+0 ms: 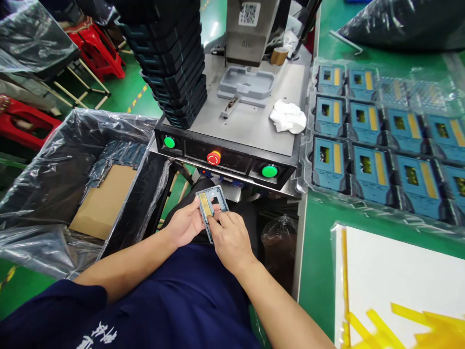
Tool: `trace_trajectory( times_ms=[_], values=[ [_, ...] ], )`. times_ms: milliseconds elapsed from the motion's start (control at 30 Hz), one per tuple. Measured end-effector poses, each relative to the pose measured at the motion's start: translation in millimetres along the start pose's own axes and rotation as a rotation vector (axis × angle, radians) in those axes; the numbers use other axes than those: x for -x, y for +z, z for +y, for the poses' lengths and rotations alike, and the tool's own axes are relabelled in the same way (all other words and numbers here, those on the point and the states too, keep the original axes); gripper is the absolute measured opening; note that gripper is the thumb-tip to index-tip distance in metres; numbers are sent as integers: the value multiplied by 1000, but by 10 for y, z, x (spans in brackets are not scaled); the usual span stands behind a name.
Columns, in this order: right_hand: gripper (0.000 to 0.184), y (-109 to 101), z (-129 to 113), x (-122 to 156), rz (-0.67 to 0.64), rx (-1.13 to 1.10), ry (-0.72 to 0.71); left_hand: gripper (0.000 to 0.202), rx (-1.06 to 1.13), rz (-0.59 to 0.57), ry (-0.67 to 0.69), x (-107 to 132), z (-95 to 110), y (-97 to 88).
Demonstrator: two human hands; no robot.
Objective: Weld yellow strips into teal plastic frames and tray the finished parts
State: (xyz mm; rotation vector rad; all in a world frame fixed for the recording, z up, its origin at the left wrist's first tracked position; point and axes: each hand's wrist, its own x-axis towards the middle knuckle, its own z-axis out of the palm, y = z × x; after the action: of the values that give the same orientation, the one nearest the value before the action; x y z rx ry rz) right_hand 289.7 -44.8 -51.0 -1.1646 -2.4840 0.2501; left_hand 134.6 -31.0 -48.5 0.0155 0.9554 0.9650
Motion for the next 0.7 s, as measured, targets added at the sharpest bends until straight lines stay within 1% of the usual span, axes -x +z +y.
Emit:
trace_trajectory(
  times_ms=[167,400,467,567,600,700],
  values=[
    [25,5,-5,-5,-66,-7,31,40,-10,3,1,-13,-18,-33],
    [28,3,14,0,-75,20,44,42,-28,-29,-8,-24,-44,-54],
    [29,-6,10,-5,-55,-11,53,42,-7,-45,-13,-26,-45,-46],
    [28,-22,-5,-9,45,-94,83,42,38,-80,2,-27,-38,-29],
    [31,-25,-11,-7,78,-118,101,41,54,-90,14,-28,-35,-27],
    [52,-5,-23,17,120,-128,174,37,90,-85,55,-27,-32,-37]
  ],
)
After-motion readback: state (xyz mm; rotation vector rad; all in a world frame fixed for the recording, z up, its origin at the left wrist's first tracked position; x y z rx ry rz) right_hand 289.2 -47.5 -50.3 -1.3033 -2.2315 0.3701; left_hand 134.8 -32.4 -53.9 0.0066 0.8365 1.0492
